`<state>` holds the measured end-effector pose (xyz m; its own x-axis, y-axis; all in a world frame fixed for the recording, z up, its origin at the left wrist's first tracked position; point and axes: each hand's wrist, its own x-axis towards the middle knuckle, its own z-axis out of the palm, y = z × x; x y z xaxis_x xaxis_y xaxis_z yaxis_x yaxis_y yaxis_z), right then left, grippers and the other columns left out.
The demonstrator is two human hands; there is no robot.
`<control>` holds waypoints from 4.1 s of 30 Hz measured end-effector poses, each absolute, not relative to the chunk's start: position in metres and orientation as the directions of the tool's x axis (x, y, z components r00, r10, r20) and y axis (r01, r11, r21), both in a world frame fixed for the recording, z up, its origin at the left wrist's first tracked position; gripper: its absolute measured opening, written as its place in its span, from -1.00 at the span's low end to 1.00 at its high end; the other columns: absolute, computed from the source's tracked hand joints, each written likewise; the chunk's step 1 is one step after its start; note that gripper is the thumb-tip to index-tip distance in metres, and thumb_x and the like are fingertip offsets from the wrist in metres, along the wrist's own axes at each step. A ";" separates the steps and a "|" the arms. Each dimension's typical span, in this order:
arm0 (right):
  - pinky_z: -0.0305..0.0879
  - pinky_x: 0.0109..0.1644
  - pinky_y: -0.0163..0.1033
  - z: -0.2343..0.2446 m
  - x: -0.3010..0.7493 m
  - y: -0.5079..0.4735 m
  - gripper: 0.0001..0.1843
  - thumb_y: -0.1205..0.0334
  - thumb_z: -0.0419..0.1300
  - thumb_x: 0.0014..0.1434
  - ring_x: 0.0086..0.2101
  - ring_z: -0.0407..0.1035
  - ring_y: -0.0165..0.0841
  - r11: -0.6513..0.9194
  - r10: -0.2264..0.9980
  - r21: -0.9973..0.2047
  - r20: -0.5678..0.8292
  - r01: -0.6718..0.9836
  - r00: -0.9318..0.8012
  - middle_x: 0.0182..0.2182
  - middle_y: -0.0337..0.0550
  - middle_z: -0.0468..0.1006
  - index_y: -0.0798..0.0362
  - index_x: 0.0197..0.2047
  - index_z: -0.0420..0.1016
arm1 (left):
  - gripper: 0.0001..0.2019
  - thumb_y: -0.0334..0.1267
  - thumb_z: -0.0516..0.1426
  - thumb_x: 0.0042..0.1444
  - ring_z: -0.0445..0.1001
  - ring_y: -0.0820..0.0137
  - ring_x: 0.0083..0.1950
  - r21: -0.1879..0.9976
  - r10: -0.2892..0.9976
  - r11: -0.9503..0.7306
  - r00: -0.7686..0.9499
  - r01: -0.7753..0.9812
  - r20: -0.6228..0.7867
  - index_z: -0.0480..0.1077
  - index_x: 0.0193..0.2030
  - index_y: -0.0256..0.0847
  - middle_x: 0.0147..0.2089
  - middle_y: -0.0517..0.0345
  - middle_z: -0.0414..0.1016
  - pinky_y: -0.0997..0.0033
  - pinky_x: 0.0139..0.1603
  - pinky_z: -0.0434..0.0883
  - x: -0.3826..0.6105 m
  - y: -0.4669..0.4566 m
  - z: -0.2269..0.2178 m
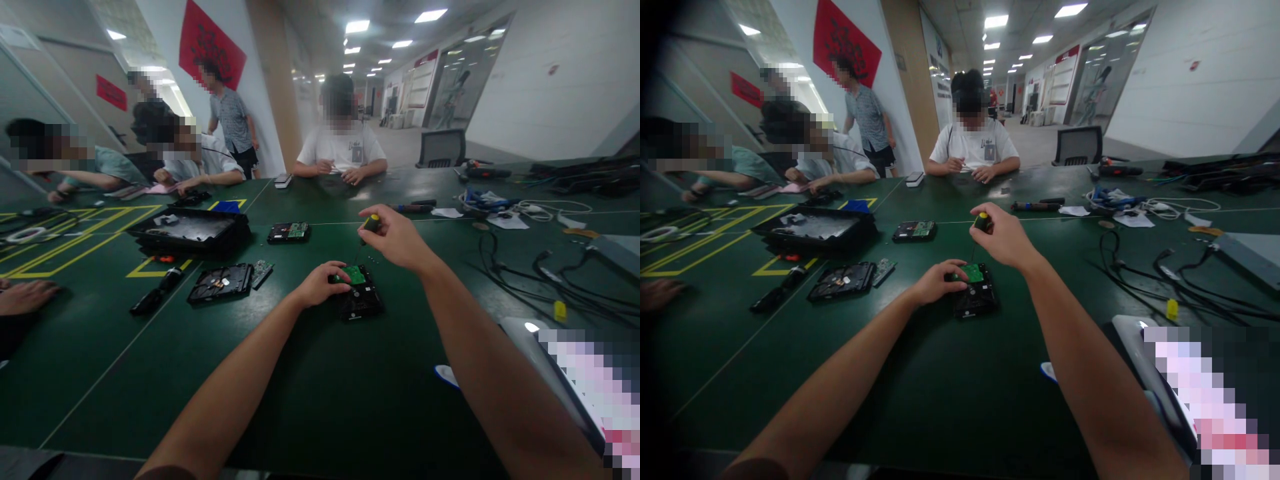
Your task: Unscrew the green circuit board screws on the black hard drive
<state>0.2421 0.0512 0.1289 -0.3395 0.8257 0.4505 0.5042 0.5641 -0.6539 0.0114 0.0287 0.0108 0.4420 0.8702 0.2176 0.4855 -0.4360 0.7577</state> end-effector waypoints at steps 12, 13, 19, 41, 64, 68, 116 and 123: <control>0.34 -0.10 -0.18 0.098 0.260 0.085 -0.92 0.31 0.17 0.20 -0.20 0.52 -0.22 0.384 0.919 -0.513 0.291 0.768 -0.265 -0.23 -0.03 0.66 0.03 -0.24 0.49 | -0.80 -0.14 0.33 0.12 0.37 0.14 0.33 0.755 0.874 -0.429 0.440 0.496 0.207 0.60 -0.14 -0.12 0.31 0.01 0.39 0.00 0.41 0.20 0.011 0.027 0.011; 0.34 -0.06 -0.17 0.093 0.261 0.088 -0.90 0.30 0.18 0.19 -0.13 0.52 -0.17 0.372 0.926 -0.402 0.225 0.837 -0.304 -0.17 0.02 0.66 0.03 -0.22 0.52 | -0.81 -0.15 0.33 0.12 0.37 0.14 0.33 0.749 0.874 -0.427 0.443 0.506 0.199 0.60 -0.13 -0.11 0.31 0.02 0.39 0.00 0.41 0.20 0.012 0.026 0.011; 0.37 -0.10 -0.14 0.061 0.270 0.102 -0.77 0.17 0.34 0.12 -0.10 0.55 -0.04 0.221 0.973 -0.250 -0.006 0.943 -0.230 -0.14 0.18 0.66 0.11 -0.18 0.63 | -0.79 -0.10 0.30 0.14 0.37 0.14 0.32 0.743 0.887 -0.415 0.417 0.526 0.199 0.59 -0.13 -0.10 0.30 0.03 0.40 -0.01 0.39 0.23 0.015 0.023 0.013; 0.33 -0.14 -0.29 0.031 0.279 0.116 -0.84 0.16 0.32 0.16 -0.13 0.54 -0.23 0.195 0.969 -0.287 -0.091 0.938 -0.229 -0.18 -0.05 0.68 0.03 -0.23 0.66 | -0.72 -0.04 0.27 0.16 0.35 0.13 0.32 0.721 0.916 -0.396 0.305 0.568 0.262 0.51 -0.09 -0.15 0.24 -0.04 0.40 0.06 0.36 0.25 0.024 0.020 0.004; 0.36 0.00 -0.14 0.013 0.252 0.106 -0.74 0.16 0.14 0.33 -0.03 0.51 -0.10 0.184 0.983 -0.254 0.073 0.950 -0.171 -0.04 0.16 0.61 0.10 -0.03 0.55 | -0.05 0.21 0.23 -0.01 -0.03 -0.33 0.47 0.405 0.968 -0.043 -0.062 0.913 0.241 -0.04 0.38 -0.25 0.53 -0.41 -0.26 -0.23 0.36 0.14 0.118 -0.049 0.021; 0.36 0.01 -0.17 0.015 0.257 0.108 -0.75 0.18 0.16 0.31 -0.03 0.52 -0.14 0.190 0.982 -0.255 0.051 0.948 -0.183 -0.06 0.12 0.63 0.08 -0.04 0.57 | -0.07 0.18 0.24 -0.01 -0.01 -0.35 0.46 0.379 0.975 -0.086 -0.001 0.921 0.222 -0.02 0.37 -0.29 0.54 -0.46 -0.31 -0.21 0.33 0.17 0.107 -0.050 0.022; 0.34 -0.02 -0.25 0.032 0.272 0.111 -0.85 0.21 0.25 0.24 -0.07 0.52 -0.20 0.277 0.957 -0.224 -0.021 0.934 -0.289 -0.10 -0.03 0.66 0.05 -0.19 0.64 | -0.38 0.18 0.14 0.19 0.20 -0.04 0.41 0.215 0.939 -0.295 0.241 0.931 0.246 0.34 0.23 -0.21 0.39 -0.18 0.26 -0.05 0.41 0.15 0.056 -0.035 0.016; 0.34 -0.07 -0.26 0.055 0.270 0.103 -0.83 0.17 0.27 0.25 -0.11 0.52 -0.23 0.388 0.914 -0.257 -0.021 0.885 -0.406 -0.11 -0.07 0.67 0.04 -0.17 0.64 | -0.39 0.18 0.16 0.17 0.22 -0.02 0.39 0.232 0.942 -0.279 0.219 0.932 0.256 0.36 0.23 -0.18 0.37 -0.14 0.29 -0.03 0.40 0.16 0.053 -0.027 0.016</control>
